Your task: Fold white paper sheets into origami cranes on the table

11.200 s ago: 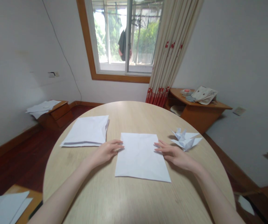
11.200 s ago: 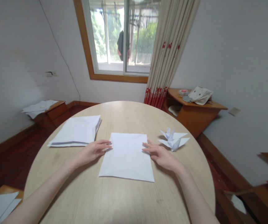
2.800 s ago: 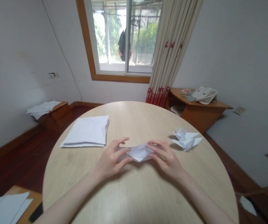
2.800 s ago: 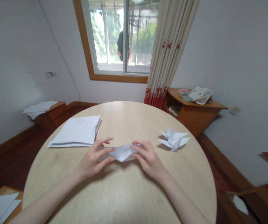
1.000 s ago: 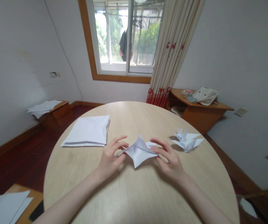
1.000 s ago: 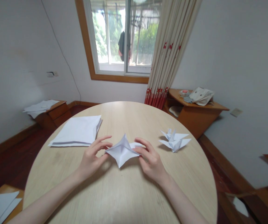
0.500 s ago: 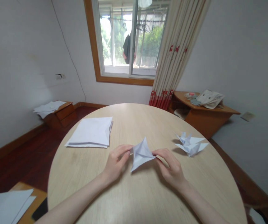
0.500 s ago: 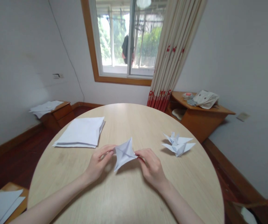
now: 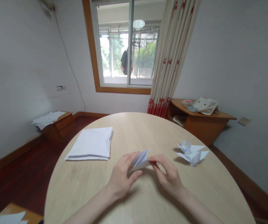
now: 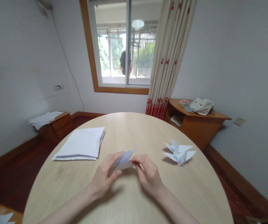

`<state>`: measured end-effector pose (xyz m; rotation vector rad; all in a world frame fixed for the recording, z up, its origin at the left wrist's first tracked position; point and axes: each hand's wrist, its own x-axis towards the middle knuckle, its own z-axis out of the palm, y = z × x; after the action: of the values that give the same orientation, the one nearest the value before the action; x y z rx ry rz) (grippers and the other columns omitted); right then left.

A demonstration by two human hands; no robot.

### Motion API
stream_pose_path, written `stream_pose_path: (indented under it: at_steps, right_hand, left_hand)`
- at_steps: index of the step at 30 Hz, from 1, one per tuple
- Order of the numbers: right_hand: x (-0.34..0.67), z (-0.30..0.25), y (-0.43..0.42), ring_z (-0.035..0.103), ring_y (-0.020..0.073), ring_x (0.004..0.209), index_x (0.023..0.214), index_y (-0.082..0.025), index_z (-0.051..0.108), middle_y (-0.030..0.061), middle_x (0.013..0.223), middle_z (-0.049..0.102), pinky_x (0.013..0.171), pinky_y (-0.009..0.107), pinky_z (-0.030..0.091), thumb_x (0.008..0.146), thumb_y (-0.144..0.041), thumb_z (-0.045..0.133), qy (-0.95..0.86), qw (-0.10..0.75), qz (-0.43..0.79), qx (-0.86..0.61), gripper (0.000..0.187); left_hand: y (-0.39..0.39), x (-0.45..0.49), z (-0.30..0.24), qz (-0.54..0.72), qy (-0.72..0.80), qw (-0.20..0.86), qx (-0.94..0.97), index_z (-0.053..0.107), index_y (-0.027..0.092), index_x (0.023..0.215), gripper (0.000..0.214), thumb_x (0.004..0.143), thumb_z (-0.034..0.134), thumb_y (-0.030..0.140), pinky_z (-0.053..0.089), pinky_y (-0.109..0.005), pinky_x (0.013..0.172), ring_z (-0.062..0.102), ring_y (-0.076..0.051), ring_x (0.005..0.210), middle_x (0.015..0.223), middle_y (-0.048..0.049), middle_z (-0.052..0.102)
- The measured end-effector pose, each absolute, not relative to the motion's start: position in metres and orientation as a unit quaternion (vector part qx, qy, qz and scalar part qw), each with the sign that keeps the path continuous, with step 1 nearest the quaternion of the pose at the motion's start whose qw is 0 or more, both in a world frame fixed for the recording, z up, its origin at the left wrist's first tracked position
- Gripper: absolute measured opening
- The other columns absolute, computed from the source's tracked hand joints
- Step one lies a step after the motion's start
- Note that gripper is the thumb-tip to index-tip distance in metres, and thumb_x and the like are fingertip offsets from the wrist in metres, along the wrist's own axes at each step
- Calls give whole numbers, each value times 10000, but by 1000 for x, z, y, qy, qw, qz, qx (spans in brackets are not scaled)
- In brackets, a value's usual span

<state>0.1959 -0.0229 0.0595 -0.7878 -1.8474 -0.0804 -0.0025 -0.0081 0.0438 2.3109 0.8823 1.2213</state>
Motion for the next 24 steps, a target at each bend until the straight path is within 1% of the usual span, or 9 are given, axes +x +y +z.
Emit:
stream_pose_path:
  at_steps: [2,3,7,11,13,16,19,21,24]
  right_hand:
    - [194,59,-20,643,167,723,951,-216,599,33,791,673,629,274,540,869,-62,497,-768,544,-43,-335,202]
    - [193,59,-19,644,166,733,951,-217,598,33,800,673,642,274,543,867,-59,501,-764,549,-48,-336,204]
    - [191,55,-17,645,159,767,945,-217,599,34,827,669,684,269,547,853,-39,515,-746,569,-62,-341,217]
    - [191,52,-19,642,156,734,944,-216,597,32,804,658,641,253,548,848,-38,530,-733,584,-72,-342,213]
    - [192,52,-21,644,161,718,964,-222,596,30,796,654,627,260,552,847,-46,540,-732,586,-79,-339,218]
    - [194,50,-25,653,173,744,1022,-230,595,37,827,658,654,280,564,847,-49,543,-741,582,-100,-320,257]
    - [199,46,-27,655,188,820,1137,-236,574,56,898,656,702,299,576,857,-50,534,-757,566,-123,-301,338]
    - [203,43,-29,653,196,866,1227,-251,537,65,945,653,729,315,580,870,-55,522,-773,546,-128,-297,408]
    - [207,42,-31,645,209,940,1320,-265,476,85,1033,647,750,325,582,885,-64,501,-788,519,-120,-309,480]
  left_hand:
    - [-7,2,46,422,328,185,825,440,224,1347,602,792,663,295,451,-404,971,537,-256,1142,1269,-103,554]
    - [-6,4,47,418,339,185,823,431,235,1352,645,760,685,242,462,-390,961,547,-250,1122,1256,-95,550]
    - [1,9,41,413,343,206,818,417,282,1367,653,774,595,75,498,-331,890,583,-205,1026,1160,-62,556]
    - [6,9,31,435,308,216,818,414,305,1377,622,825,511,32,506,-304,848,589,-182,991,1100,-54,567]
    - [6,8,27,448,299,214,815,428,296,1370,584,846,503,47,516,-299,819,600,-180,961,1067,-53,592]
    - [3,7,23,467,290,208,809,507,252,1300,458,872,506,90,530,-293,784,631,-177,907,1015,-53,654]
    - [-3,4,23,492,283,194,800,613,196,1116,268,874,525,123,543,-275,758,669,-169,840,946,-56,703]
    - [-7,1,23,501,277,178,800,640,181,1009,176,876,532,138,550,-259,724,683,-162,786,886,-56,717]
    - [-11,-2,27,510,247,158,808,645,174,982,166,901,506,135,546,-247,689,683,-157,748,836,-60,719]
